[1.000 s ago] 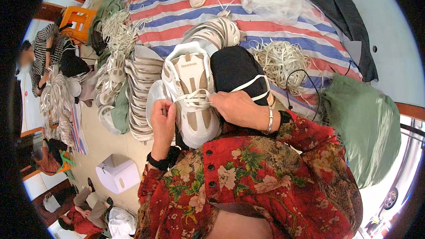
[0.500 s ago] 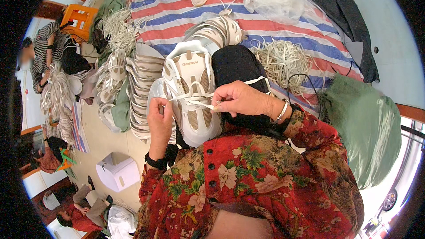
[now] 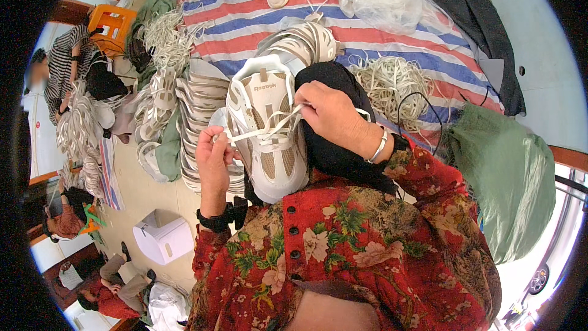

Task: The recorder is lacing a white and tan athletic shoe while sitting among other shoe assembly workers.

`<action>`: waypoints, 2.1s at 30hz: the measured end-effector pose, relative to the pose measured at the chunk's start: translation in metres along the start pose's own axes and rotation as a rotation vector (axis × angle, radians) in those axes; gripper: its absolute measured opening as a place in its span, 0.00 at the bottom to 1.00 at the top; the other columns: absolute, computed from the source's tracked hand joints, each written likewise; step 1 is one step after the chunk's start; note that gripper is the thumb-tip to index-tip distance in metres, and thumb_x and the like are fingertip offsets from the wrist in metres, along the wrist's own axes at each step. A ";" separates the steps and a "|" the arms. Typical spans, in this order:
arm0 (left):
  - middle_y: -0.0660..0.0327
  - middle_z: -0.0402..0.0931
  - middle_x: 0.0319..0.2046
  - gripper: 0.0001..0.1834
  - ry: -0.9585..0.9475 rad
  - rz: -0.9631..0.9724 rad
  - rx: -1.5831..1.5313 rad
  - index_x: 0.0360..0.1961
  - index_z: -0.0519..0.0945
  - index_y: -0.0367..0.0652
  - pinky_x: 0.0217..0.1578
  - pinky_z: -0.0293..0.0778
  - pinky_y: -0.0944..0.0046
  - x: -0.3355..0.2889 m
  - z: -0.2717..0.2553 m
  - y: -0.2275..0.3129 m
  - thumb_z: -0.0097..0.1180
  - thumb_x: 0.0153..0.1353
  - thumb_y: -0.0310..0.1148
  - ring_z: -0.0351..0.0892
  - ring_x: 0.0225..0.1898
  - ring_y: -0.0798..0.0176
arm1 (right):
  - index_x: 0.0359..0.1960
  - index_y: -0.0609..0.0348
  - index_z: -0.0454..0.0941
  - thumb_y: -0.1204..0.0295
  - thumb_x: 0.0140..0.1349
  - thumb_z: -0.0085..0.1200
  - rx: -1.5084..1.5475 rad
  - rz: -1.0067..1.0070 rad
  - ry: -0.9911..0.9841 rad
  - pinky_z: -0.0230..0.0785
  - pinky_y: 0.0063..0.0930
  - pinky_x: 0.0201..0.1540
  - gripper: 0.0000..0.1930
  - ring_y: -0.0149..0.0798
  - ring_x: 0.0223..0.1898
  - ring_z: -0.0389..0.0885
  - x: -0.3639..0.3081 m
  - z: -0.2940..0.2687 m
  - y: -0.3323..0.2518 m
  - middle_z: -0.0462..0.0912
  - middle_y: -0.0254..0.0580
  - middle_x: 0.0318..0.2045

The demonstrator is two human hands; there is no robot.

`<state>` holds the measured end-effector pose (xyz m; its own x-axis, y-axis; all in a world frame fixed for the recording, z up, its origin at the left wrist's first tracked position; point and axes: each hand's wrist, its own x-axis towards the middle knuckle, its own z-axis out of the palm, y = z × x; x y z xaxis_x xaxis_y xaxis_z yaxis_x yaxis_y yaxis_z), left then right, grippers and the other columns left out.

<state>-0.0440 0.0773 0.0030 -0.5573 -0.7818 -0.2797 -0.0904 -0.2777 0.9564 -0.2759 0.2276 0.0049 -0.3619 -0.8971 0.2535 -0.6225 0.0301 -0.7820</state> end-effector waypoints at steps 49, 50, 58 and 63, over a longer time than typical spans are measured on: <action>0.70 0.65 0.21 0.09 0.363 0.226 -0.002 0.48 0.72 0.40 0.26 0.72 0.70 0.046 -0.092 0.034 0.53 0.68 0.27 0.61 0.19 0.76 | 0.35 0.60 0.78 0.65 0.66 0.51 -0.164 -0.017 -0.222 0.73 0.37 0.31 0.11 0.44 0.25 0.81 -0.001 -0.002 0.004 0.81 0.42 0.24; 0.70 0.65 0.21 0.09 0.378 0.246 0.063 0.47 0.72 0.39 0.25 0.72 0.71 0.044 -0.091 0.032 0.52 0.68 0.27 0.61 0.19 0.77 | 0.38 0.57 0.78 0.65 0.63 0.56 -0.130 0.009 -0.407 0.73 0.42 0.35 0.09 0.51 0.30 0.81 -0.009 -0.010 0.004 0.80 0.45 0.28; 0.69 0.67 0.21 0.08 0.227 0.182 0.154 0.46 0.74 0.39 0.25 0.70 0.73 0.028 -0.071 0.017 0.52 0.69 0.29 0.64 0.20 0.77 | 0.36 0.50 0.78 0.72 0.58 0.57 -0.220 -0.250 0.014 0.73 0.33 0.25 0.05 0.40 0.29 0.81 -0.015 -0.002 -0.006 0.75 0.37 0.31; 0.69 0.67 0.20 0.08 0.284 0.197 0.153 0.45 0.74 0.39 0.25 0.70 0.73 0.026 -0.074 0.023 0.53 0.69 0.30 0.65 0.20 0.75 | 0.33 0.57 0.72 0.73 0.53 0.56 -0.289 -0.447 -0.230 0.74 0.34 0.24 0.07 0.42 0.26 0.81 0.000 0.020 -0.006 0.74 0.40 0.28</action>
<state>0.0001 0.0091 0.0118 -0.3269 -0.9416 -0.0807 -0.1389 -0.0366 0.9896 -0.2586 0.2186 -0.0018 0.1194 -0.9221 0.3682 -0.8560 -0.2835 -0.4324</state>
